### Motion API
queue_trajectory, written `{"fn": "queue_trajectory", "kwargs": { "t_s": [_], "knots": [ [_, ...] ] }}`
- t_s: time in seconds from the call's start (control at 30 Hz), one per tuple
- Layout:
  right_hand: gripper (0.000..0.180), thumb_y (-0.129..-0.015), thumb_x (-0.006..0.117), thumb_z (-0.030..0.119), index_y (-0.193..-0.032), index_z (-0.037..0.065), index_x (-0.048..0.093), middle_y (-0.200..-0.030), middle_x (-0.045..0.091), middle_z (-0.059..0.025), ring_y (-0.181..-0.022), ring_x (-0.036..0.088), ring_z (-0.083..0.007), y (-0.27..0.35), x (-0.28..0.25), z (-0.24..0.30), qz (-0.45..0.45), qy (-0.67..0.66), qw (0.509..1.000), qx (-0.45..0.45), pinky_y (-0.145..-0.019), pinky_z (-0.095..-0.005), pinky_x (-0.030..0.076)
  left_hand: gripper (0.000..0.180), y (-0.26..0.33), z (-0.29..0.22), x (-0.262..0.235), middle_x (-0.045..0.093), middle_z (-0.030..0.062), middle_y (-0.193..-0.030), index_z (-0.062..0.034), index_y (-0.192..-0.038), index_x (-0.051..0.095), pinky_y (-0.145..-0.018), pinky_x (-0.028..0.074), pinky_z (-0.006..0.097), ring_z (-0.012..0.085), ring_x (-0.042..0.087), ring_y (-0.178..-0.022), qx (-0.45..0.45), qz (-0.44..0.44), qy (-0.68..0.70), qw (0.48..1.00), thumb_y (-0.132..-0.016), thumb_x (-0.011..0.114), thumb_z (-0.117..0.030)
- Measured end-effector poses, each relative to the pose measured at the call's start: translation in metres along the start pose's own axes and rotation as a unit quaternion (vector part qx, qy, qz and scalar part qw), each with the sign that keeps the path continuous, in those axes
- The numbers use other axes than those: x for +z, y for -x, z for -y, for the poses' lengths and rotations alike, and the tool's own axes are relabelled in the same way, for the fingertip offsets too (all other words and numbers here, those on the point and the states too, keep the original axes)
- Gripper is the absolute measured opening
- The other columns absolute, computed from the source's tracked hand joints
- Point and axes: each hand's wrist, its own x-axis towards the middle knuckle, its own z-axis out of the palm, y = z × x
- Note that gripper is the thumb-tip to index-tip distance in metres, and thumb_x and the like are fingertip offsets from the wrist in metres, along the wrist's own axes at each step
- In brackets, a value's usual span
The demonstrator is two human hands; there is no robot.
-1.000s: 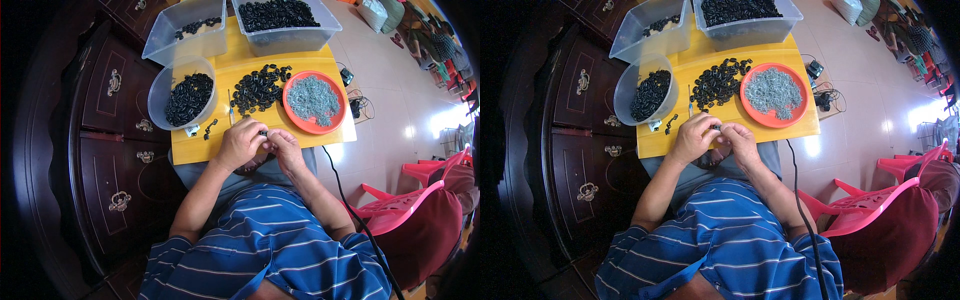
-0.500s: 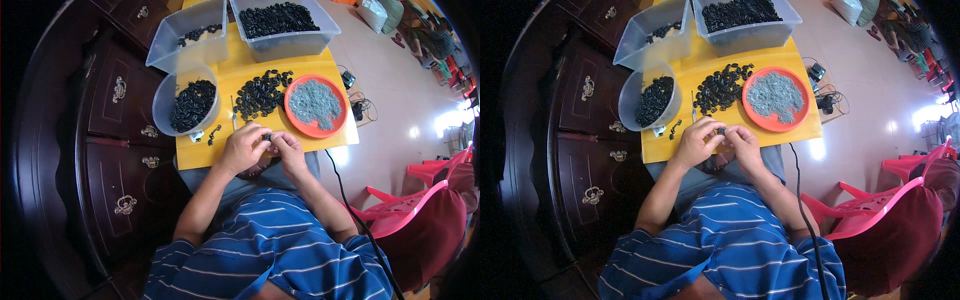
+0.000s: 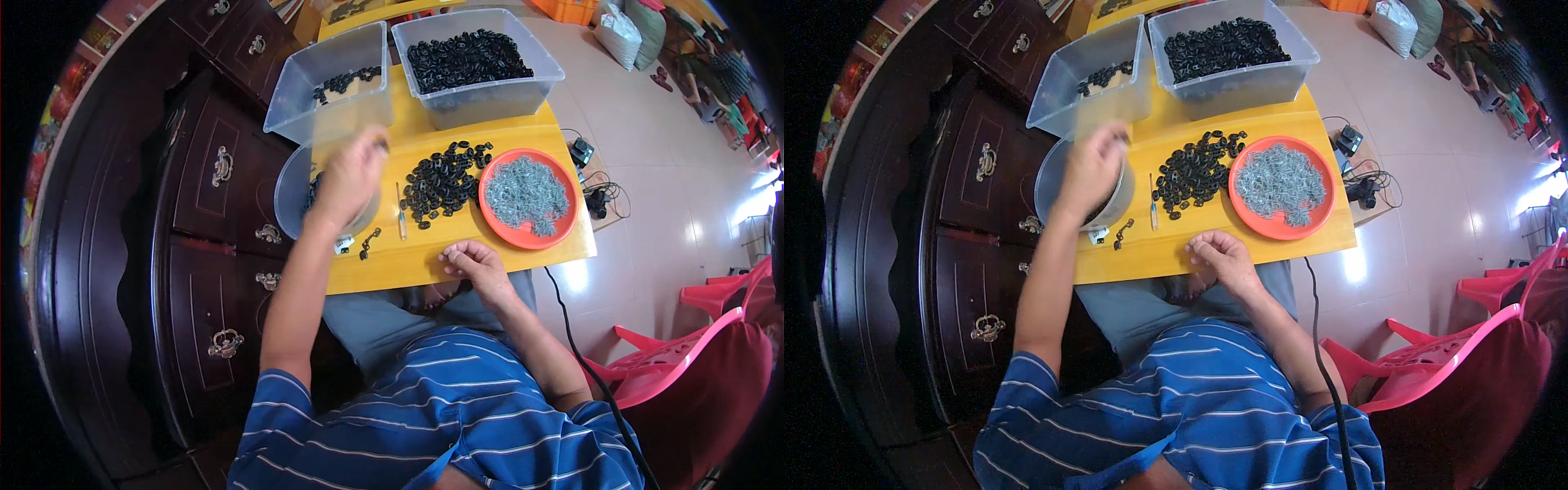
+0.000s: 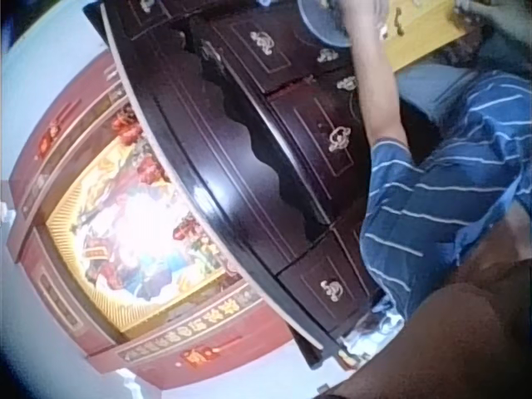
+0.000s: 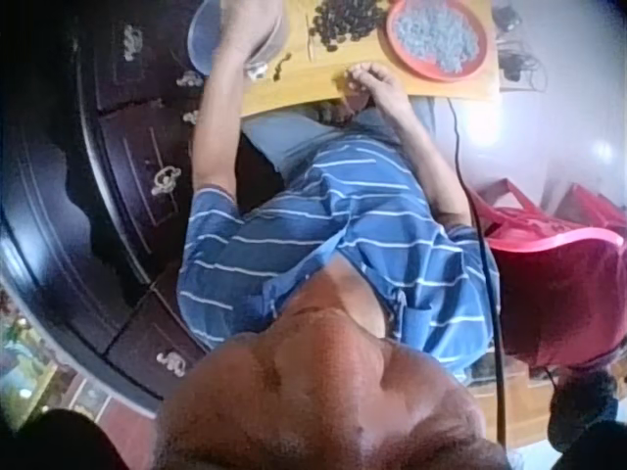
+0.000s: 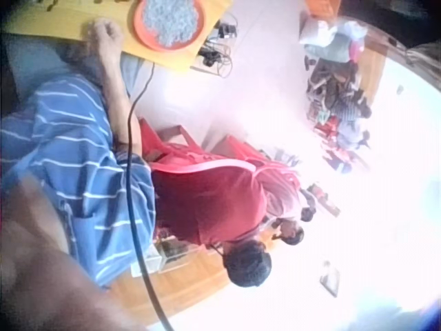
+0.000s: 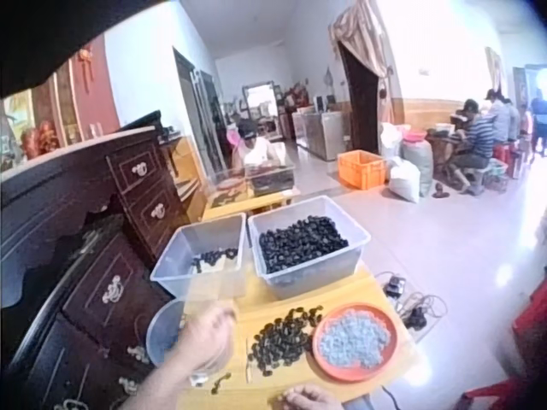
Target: The person assembles small plastic components by picking up plastic pieces and metal pins from the table and fitting them together by hand.
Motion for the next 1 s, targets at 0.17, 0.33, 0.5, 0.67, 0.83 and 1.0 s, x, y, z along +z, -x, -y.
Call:
{"fn": "queue_trajectory", "kwargs": {
  "t_s": [0.17, 0.33, 0.5, 0.67, 0.83, 1.0],
  "knots": [
    [0.014, -0.1, 0.063, 0.017, -0.106, 0.005, 0.066, -0.102, 0.071, -0.0043, -0.086, 0.065, -0.0097, -0.003, -0.003, -0.003, 0.011, 0.01, 1.0, 0.002, -0.082, -0.0254, 0.053, 0.063, -0.045, 0.029, -0.024, 0.064, 0.014, -0.124, -0.0041, -0.147, 0.042, -0.078, 0.056, 0.032, 0.0177, 0.068, -0.092, 0.089, -0.161, 0.124, 0.975, -0.088, 0.064, -0.002],
    [0.015, -0.101, 0.062, 0.019, -0.107, 0.005, 0.066, -0.102, 0.071, -0.0042, -0.088, 0.065, -0.0097, -0.004, -0.005, -0.001, 0.009, 0.008, 1.0, 0.018, -0.083, -0.0257, 0.053, 0.02, 0.02, 0.005, 0.03, 0.072, 0.0076, -0.081, -0.0032, -0.107, 0.072, -0.067, 0.053, 0.027, 0.0102, 0.065, -0.071, 0.019, 0.043, 0.103, 0.994, -0.088, 0.07, -0.011],
    [0.017, -0.101, 0.061, 0.018, -0.106, 0.002, 0.066, -0.1, 0.07, -0.0042, -0.091, 0.065, -0.011, -0.004, -0.003, 0.0, 0.02, -0.001, 1.0, 0.011, -0.083, -0.0262, 0.054, 0.02, 0.075, 0.027, 0.086, 0.071, 0.0128, -0.092, -0.0051, -0.101, 0.071, -0.069, 0.056, 0.041, 0.0291, 0.071, -0.08, 0.061, 0.079, -0.073, 0.992, -0.086, 0.071, -0.018],
    [0.016, -0.101, 0.061, 0.019, -0.107, 0.004, 0.066, -0.102, 0.071, -0.0044, -0.089, 0.065, -0.0106, -0.003, -0.005, -0.003, 0.021, 0.009, 1.0, 0.005, -0.084, -0.0263, 0.053, 0.02, 0.093, 0.039, 0.102, 0.067, 0.0128, -0.097, -0.0078, -0.102, 0.07, -0.073, 0.055, 0.046, 0.0352, 0.068, -0.086, 0.041, 0.066, -0.144, 0.987, -0.085, 0.071, -0.018],
    [0.016, -0.101, 0.062, 0.018, -0.108, 0.004, 0.065, -0.102, 0.071, -0.0053, -0.089, 0.065, -0.0111, -0.002, -0.006, -0.004, 0.022, 0.01, 1.0, -0.007, -0.084, -0.0268, 0.053, 0.02, 0.1, 0.046, 0.106, 0.067, 0.0126, -0.096, -0.0086, -0.103, 0.069, -0.074, 0.055, 0.046, 0.0353, 0.068, -0.086, 0.063, 0.066, -0.128, 0.988, -0.086, 0.07, -0.017],
    [0.016, -0.101, 0.062, 0.017, -0.109, 0.004, 0.065, -0.103, 0.071, -0.0055, -0.089, 0.065, -0.0111, -0.002, -0.003, -0.002, 0.01, 0.017, 1.0, 0.006, -0.084, -0.0269, 0.053, 0.018, 0.104, 0.049, 0.105, 0.065, 0.0109, -0.089, -0.0087, -0.101, 0.069, -0.071, 0.054, 0.046, 0.0344, 0.067, -0.083, 0.07, -0.001, -0.091, 0.993, -0.086, 0.07, -0.018]
  ]
}}
